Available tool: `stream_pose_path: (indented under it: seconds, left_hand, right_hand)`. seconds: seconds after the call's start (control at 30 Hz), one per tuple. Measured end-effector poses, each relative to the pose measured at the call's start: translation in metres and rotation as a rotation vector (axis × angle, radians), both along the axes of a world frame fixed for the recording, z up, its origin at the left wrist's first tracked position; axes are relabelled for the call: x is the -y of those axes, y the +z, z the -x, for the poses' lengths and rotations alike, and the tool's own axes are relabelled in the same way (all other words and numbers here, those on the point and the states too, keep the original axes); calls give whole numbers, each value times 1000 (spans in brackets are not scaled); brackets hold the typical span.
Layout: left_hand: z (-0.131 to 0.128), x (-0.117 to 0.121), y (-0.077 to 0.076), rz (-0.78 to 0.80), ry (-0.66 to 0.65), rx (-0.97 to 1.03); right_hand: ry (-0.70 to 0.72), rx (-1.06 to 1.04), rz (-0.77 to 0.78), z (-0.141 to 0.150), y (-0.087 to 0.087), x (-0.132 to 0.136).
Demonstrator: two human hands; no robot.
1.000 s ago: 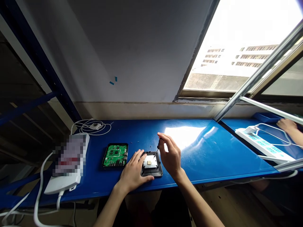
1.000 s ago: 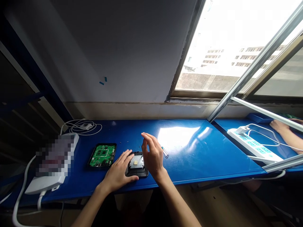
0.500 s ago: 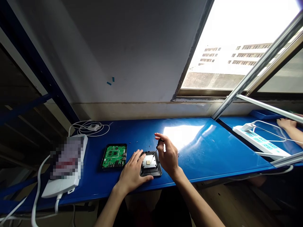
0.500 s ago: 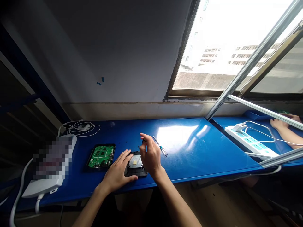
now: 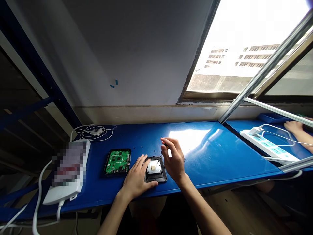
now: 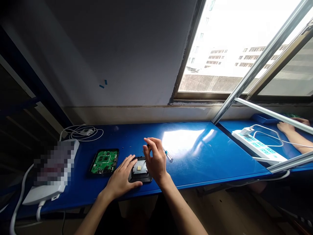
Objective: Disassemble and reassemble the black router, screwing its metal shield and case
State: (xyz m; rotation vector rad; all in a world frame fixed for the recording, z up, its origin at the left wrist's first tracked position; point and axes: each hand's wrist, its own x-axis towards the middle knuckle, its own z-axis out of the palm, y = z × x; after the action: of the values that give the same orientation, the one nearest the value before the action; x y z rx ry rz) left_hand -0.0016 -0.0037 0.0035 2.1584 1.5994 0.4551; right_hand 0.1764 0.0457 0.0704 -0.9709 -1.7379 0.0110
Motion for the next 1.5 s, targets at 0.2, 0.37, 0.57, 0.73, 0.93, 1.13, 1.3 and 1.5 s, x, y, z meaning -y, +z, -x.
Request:
stream_pose_path:
  seconds: [0.2, 0.37, 0.57, 0.73, 0.93, 1.13, 1.3, 1.5]
  left_hand:
    - [0, 0, 1, -2, 3, -3]
    - [0, 0, 0, -4, 0, -2]
    - [0, 0, -1, -10, 1, 7]
    - [0, -1, -2, -19, -5, 13]
    - [0, 0, -3, -27, -4, 20]
    - [1, 0, -2, -20, -2, 21]
    - [1, 0, -1, -14, -3, 13]
    - [1, -1, -3, -21, -7, 13]
  right_hand:
    - [21, 28, 32, 1, 2, 1]
    - [19, 32, 112, 4, 2, 2]
    - [15, 32, 120, 6, 0, -1]
    - [15, 24, 94, 5, 2, 3]
    - [-13, 70, 3, 3, 4, 3]
    - [45, 18, 28, 1, 4, 4]
    - [-33, 36, -4, 2, 7, 5]
    - [-19, 3, 74, 7, 6, 7]
